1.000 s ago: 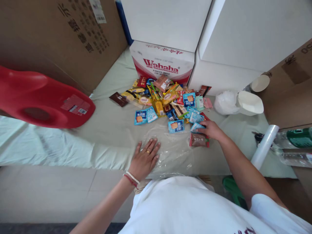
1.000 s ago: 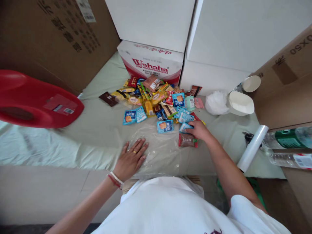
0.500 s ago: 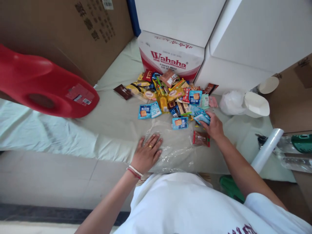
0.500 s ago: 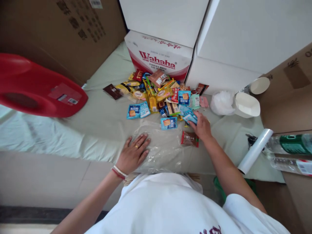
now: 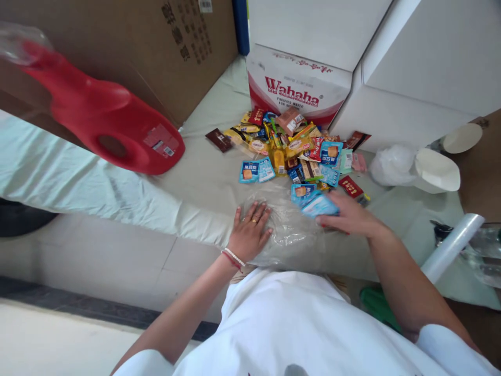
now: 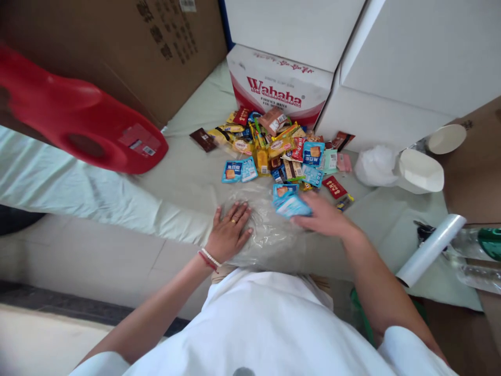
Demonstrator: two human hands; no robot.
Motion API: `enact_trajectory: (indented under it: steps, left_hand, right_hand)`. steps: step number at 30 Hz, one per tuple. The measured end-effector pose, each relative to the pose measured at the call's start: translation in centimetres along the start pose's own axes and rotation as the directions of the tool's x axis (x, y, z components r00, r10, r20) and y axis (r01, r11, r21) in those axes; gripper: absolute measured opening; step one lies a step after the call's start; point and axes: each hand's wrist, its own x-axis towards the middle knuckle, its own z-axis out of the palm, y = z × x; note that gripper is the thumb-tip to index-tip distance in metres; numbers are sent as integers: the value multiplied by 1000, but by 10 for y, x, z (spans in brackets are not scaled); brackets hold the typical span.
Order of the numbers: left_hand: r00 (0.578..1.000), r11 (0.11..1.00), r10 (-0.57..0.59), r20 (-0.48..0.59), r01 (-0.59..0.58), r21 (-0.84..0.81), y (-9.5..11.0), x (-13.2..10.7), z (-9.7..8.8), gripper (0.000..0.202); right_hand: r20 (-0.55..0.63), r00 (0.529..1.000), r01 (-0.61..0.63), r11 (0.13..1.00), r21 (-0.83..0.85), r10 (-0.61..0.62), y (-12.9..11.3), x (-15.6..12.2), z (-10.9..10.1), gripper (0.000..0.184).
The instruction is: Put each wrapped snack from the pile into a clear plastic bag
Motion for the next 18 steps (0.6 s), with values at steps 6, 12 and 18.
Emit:
enact_trajectory:
  steps: [6, 12, 18]
  left_hand:
    - [999, 998, -46, 16, 47, -46, -13, 1, -2, 57]
    - [988, 999, -44, -147, 44, -3, -22, -14, -11, 59]
    - [881, 841, 464, -86, -469, -269, -45, -52, -26, 61]
  right_hand:
    - [533, 846, 104, 977, -189, 13, -52, 69, 56, 45]
    - [278, 960, 58, 936, -347, 43, -60, 64, 66, 65]
    - [330, 925, 230, 969, -95, -187, -43, -32, 59, 59]
